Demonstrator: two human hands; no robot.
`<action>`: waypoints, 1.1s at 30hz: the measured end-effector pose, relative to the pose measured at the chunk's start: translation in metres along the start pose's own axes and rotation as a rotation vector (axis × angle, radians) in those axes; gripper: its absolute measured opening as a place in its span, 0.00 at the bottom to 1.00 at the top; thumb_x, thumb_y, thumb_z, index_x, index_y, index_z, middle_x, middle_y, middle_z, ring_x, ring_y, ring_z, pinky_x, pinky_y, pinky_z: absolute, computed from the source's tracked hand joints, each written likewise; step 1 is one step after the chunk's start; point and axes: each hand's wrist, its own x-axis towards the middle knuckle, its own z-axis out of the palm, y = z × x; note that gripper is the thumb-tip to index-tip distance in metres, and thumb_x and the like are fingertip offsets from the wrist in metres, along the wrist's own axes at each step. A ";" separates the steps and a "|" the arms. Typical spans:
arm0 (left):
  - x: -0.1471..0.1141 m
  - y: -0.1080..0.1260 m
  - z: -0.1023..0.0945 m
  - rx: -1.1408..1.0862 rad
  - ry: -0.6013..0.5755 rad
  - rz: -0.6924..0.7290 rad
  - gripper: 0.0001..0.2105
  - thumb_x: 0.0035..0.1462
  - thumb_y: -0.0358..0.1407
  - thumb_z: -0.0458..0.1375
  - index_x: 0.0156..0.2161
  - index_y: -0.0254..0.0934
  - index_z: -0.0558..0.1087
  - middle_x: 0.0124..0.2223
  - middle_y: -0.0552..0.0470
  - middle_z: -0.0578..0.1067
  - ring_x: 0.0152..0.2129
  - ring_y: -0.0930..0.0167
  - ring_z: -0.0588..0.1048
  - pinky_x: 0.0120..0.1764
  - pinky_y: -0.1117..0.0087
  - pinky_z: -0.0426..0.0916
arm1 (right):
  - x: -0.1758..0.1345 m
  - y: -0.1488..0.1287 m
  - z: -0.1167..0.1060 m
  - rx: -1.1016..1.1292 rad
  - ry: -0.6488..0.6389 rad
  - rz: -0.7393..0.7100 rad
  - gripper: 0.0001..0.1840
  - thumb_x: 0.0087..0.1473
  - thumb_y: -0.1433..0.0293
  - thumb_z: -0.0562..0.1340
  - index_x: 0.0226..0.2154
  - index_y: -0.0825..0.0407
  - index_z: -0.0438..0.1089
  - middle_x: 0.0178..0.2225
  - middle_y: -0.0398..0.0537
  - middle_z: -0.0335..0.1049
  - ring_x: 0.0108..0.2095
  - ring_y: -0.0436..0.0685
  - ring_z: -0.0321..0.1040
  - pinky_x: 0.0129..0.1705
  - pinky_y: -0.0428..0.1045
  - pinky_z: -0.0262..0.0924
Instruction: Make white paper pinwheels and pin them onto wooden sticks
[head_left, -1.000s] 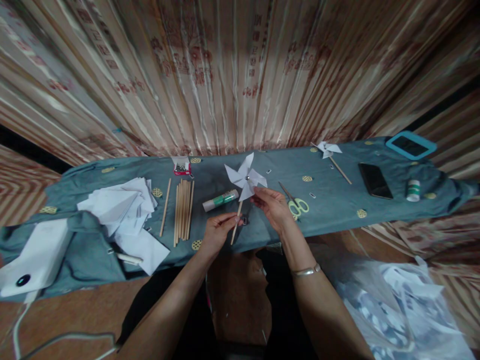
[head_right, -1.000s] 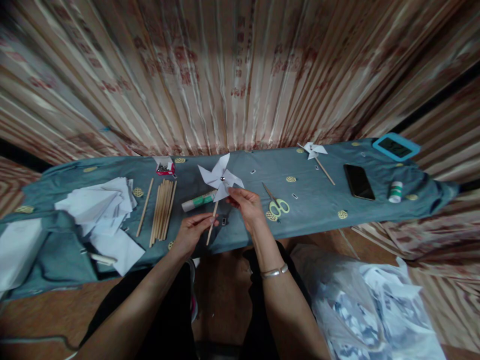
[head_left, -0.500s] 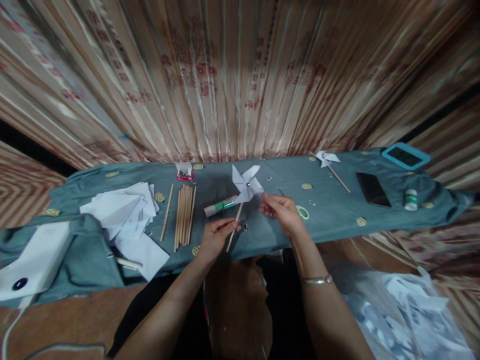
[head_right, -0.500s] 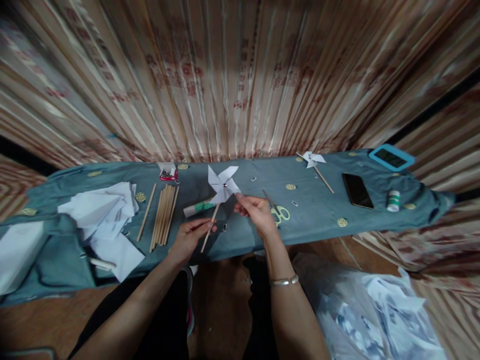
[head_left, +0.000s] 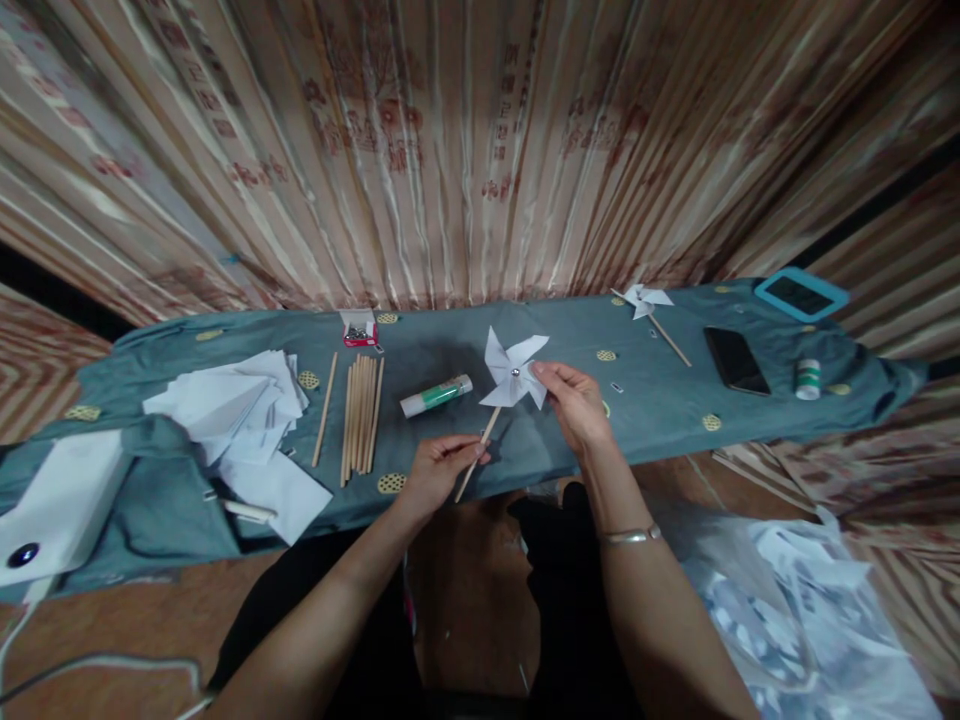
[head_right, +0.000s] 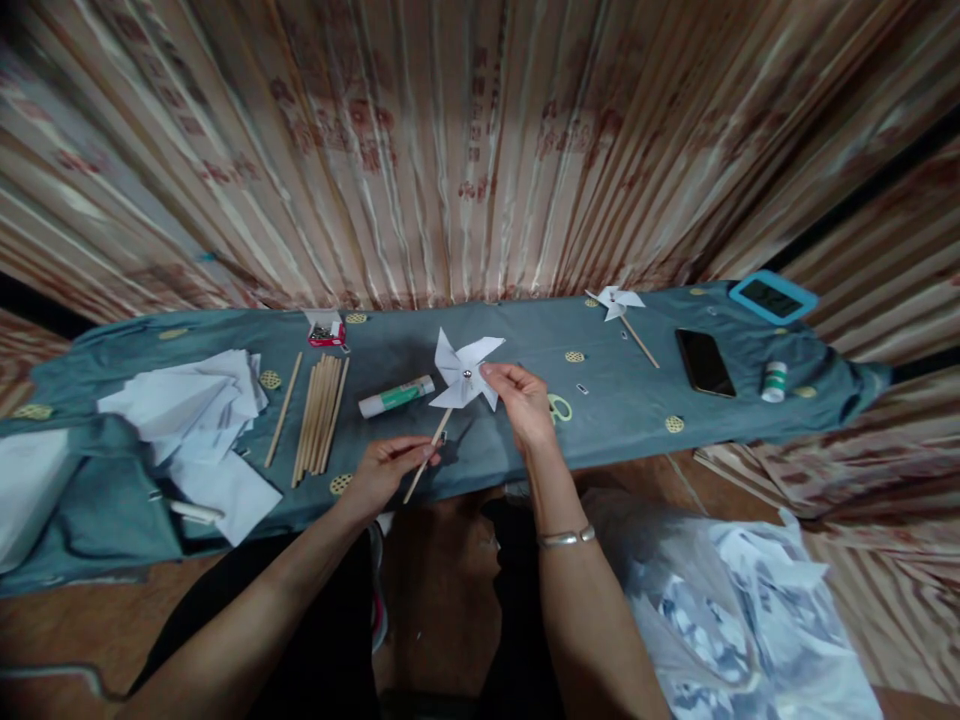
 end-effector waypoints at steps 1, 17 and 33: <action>0.000 0.000 0.000 0.002 -0.004 0.000 0.19 0.33 0.46 0.71 0.30 0.35 0.81 0.27 0.47 0.81 0.25 0.68 0.78 0.34 0.70 0.71 | 0.000 0.000 0.000 0.002 0.004 0.003 0.18 0.30 0.55 0.74 0.24 0.49 0.76 0.23 0.41 0.75 0.27 0.52 0.67 0.32 0.48 0.59; 0.001 -0.001 0.001 0.009 0.006 0.010 0.20 0.31 0.47 0.72 0.29 0.35 0.81 0.27 0.47 0.81 0.26 0.68 0.78 0.35 0.69 0.71 | 0.000 0.004 0.000 0.053 0.024 0.003 0.15 0.30 0.58 0.74 0.22 0.48 0.77 0.21 0.40 0.74 0.25 0.51 0.66 0.33 0.49 0.60; 0.002 0.003 0.001 -0.020 0.019 0.032 0.17 0.34 0.44 0.71 0.30 0.35 0.81 0.26 0.48 0.80 0.25 0.70 0.76 0.34 0.71 0.70 | -0.003 -0.005 -0.002 0.015 0.020 0.060 0.18 0.25 0.56 0.76 0.20 0.49 0.76 0.19 0.39 0.69 0.23 0.46 0.60 0.27 0.45 0.54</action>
